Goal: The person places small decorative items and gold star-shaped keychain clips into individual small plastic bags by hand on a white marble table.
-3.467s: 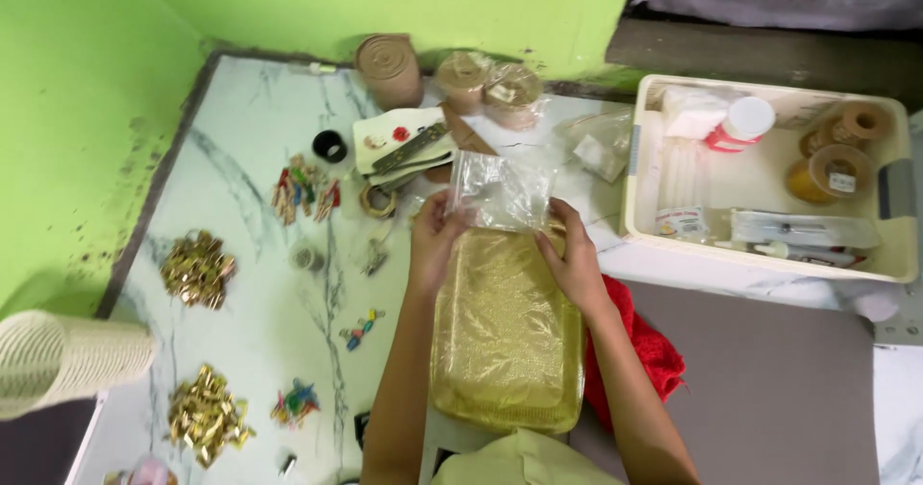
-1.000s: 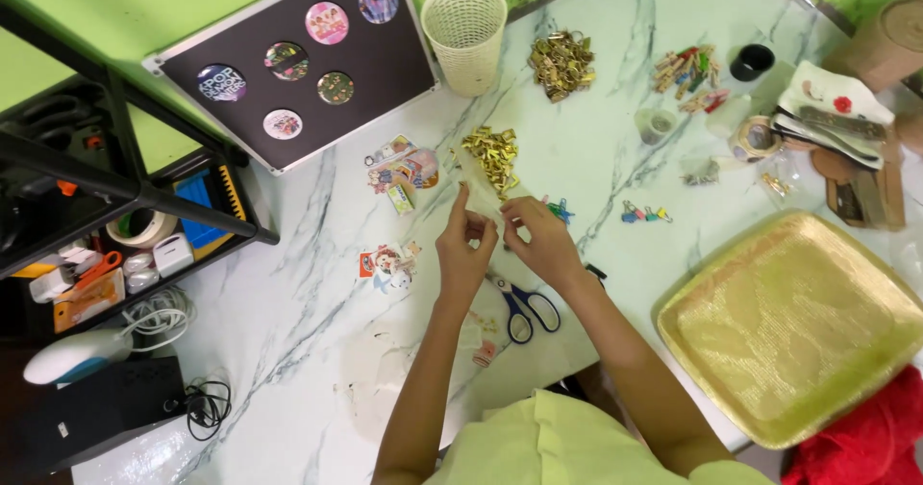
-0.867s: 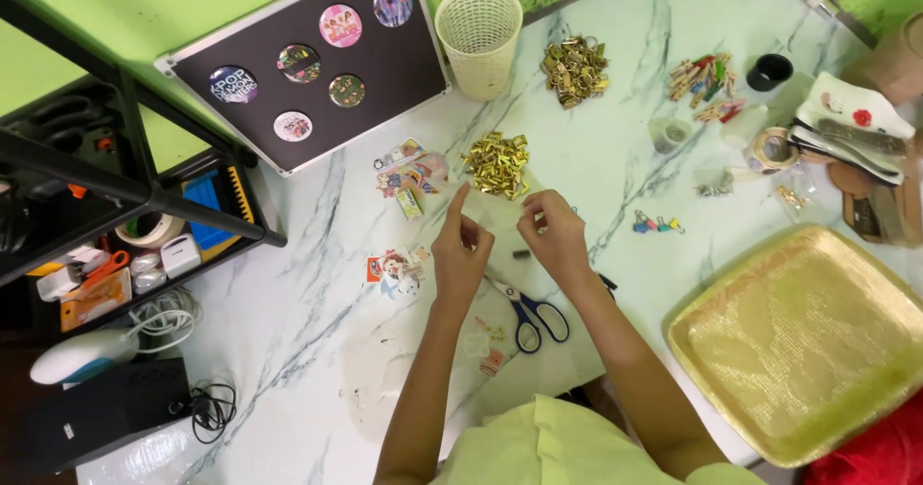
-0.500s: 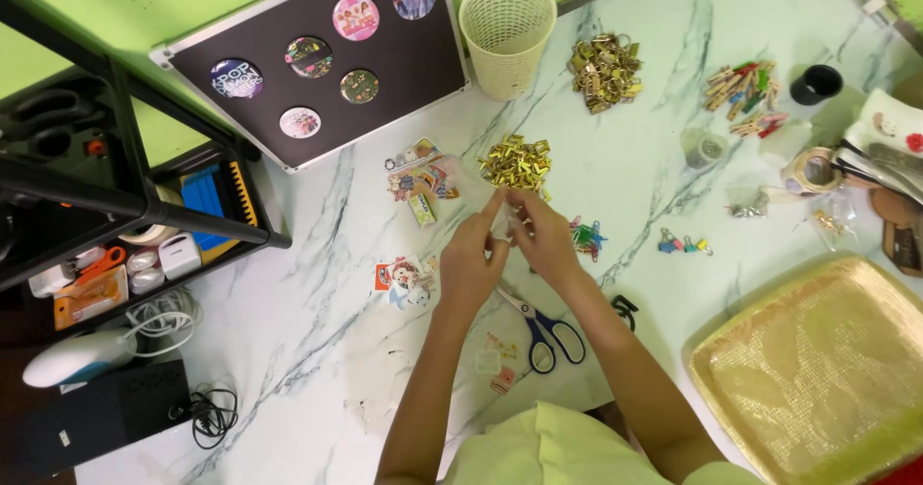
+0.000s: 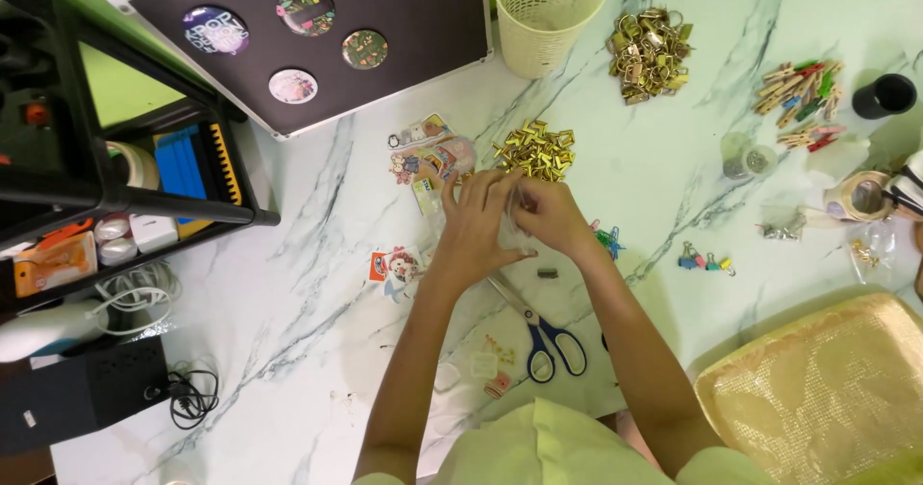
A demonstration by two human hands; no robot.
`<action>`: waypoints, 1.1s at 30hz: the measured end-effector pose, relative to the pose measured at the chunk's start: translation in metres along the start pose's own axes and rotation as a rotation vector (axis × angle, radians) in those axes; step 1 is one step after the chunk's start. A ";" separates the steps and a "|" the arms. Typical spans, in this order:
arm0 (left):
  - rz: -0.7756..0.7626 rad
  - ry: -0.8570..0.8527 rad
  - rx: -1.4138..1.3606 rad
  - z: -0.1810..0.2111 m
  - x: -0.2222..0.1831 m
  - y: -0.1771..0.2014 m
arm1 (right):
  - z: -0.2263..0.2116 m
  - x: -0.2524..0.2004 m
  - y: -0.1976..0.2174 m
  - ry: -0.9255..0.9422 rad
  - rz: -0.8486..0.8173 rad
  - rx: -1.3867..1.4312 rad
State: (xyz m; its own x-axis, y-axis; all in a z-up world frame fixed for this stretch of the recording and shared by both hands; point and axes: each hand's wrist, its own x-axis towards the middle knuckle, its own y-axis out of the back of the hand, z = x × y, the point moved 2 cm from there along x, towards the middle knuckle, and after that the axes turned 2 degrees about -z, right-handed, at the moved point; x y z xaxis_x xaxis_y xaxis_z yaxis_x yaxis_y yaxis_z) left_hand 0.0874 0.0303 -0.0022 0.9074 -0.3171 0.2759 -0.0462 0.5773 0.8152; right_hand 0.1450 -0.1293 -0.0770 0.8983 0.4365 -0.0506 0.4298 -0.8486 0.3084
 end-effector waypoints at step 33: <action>0.151 0.209 -0.015 -0.023 0.007 -0.034 | -0.072 0.004 0.029 0.282 0.236 -0.142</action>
State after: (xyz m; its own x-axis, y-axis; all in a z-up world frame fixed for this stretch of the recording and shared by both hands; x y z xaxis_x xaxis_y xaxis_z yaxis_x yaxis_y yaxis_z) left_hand 0.1049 0.0259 -0.0402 0.9573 -0.0648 0.2817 -0.1832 0.6178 0.7647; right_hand 0.1541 -0.1306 0.0005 0.9020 0.3162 0.2938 0.1800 -0.8943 0.4098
